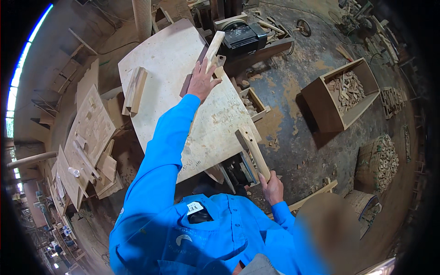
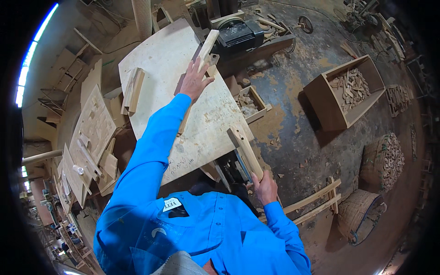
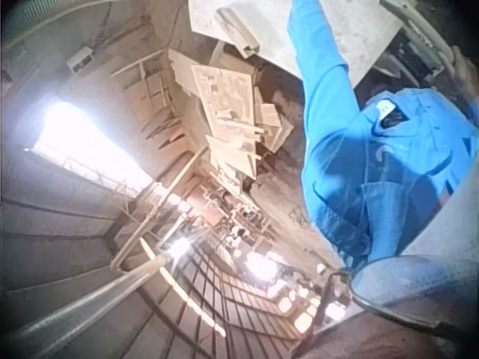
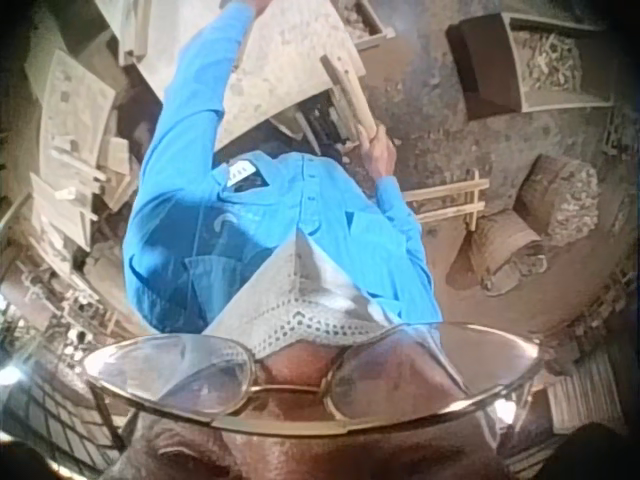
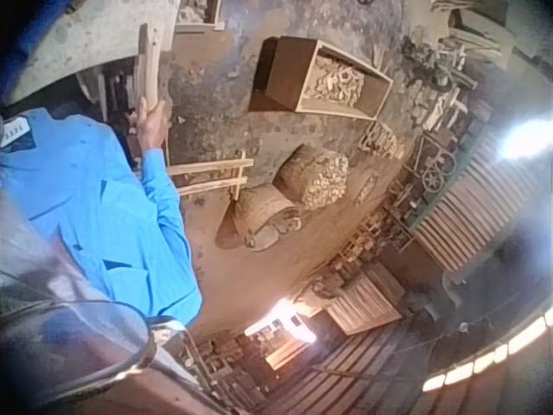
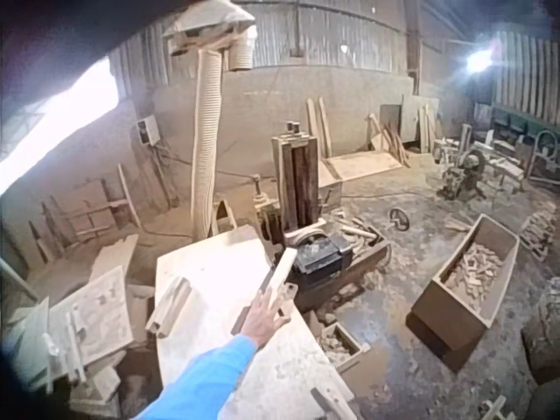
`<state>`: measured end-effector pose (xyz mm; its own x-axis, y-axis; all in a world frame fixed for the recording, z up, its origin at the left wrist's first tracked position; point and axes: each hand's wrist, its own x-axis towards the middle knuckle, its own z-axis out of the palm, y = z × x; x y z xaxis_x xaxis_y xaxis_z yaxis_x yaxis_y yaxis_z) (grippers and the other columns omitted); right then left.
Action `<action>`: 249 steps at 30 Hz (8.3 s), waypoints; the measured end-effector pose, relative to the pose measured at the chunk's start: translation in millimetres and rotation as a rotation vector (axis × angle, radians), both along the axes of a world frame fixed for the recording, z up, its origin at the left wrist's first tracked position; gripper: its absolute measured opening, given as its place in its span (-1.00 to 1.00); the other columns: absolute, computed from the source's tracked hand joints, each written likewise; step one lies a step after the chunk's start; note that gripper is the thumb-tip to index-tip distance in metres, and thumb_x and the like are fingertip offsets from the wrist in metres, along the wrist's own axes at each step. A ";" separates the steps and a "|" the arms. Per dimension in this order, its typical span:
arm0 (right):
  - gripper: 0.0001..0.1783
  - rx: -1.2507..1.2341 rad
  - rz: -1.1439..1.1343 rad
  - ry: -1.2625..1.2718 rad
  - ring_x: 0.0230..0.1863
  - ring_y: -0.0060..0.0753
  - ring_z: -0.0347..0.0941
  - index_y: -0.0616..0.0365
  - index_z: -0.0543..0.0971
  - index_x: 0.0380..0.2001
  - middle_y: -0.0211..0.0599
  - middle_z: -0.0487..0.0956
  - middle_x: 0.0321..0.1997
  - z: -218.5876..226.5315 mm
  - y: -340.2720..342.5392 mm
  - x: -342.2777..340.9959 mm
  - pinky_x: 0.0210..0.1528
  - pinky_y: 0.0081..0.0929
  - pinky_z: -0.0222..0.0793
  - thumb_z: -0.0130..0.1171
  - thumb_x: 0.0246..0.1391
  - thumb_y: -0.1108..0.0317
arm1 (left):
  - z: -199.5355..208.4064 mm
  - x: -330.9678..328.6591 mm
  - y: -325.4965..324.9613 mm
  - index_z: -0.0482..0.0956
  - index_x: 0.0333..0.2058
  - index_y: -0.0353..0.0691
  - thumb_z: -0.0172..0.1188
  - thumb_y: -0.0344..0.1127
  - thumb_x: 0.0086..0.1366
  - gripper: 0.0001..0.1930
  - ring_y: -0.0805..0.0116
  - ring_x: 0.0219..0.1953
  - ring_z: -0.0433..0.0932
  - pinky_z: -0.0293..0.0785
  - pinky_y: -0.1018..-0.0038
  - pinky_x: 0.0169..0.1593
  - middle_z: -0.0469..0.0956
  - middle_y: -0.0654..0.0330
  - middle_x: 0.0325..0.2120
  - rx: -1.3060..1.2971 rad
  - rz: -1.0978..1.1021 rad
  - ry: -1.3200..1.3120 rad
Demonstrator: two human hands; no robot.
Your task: Sanding pieces of wood in a workshop environment.
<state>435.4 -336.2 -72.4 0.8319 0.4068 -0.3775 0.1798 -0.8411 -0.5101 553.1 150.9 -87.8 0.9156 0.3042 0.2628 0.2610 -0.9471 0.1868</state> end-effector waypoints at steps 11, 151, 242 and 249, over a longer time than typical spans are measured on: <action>-0.44 0.053 0.000 -0.050 -0.21 0.46 0.61 0.25 0.48 -0.19 0.31 0.66 -0.33 -27.4 -1.9 -2.2 -0.19 0.21 0.49 0.17 0.36 -0.14 | -10.0 -2.5 -4.0 0.38 0.42 -0.06 0.22 0.24 0.40 -0.24 -0.40 0.52 0.05 0.15 -0.07 0.53 0.01 -0.17 0.55 0.025 0.016 -0.035; -0.46 0.058 -0.085 -0.085 -0.19 0.39 0.62 0.18 0.57 -0.18 0.18 0.68 -0.31 23.5 -1.9 -9.3 -0.21 0.16 0.48 0.21 0.32 -0.17 | 18.9 -148.0 78.3 0.59 0.15 -0.25 0.31 -0.21 0.38 -0.58 -0.16 0.03 0.54 0.49 0.07 0.15 0.55 -0.14 -0.05 -0.365 0.414 -0.346; -0.39 0.008 -0.029 -0.026 -0.19 0.38 0.62 0.19 0.52 -0.17 0.21 0.68 -0.27 21.7 54.0 27.9 -0.14 0.22 0.49 0.15 0.32 -0.25 | 16.6 6.0 77.7 0.69 0.14 -0.15 0.27 -0.16 0.37 -0.59 -0.17 0.12 0.57 0.52 0.11 0.21 0.57 -0.12 0.09 -0.472 0.400 -0.182; -0.40 -0.006 -0.021 -0.050 -0.21 0.33 0.64 0.17 0.54 -0.20 0.16 0.69 -0.27 23.1 37.6 19.6 -0.15 0.21 0.49 0.12 0.32 -0.25 | 33.3 -20.1 59.9 0.66 0.17 -0.15 0.24 -0.13 0.40 -0.57 -0.07 0.18 0.51 0.49 0.15 0.23 0.56 -0.07 0.03 -0.140 0.201 -0.117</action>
<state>454.9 -298.6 -49.3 0.8581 0.3867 -0.3379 0.1871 -0.8482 -0.4955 533.0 210.8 -54.5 0.7992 0.5172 0.3062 0.4097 -0.8415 0.3522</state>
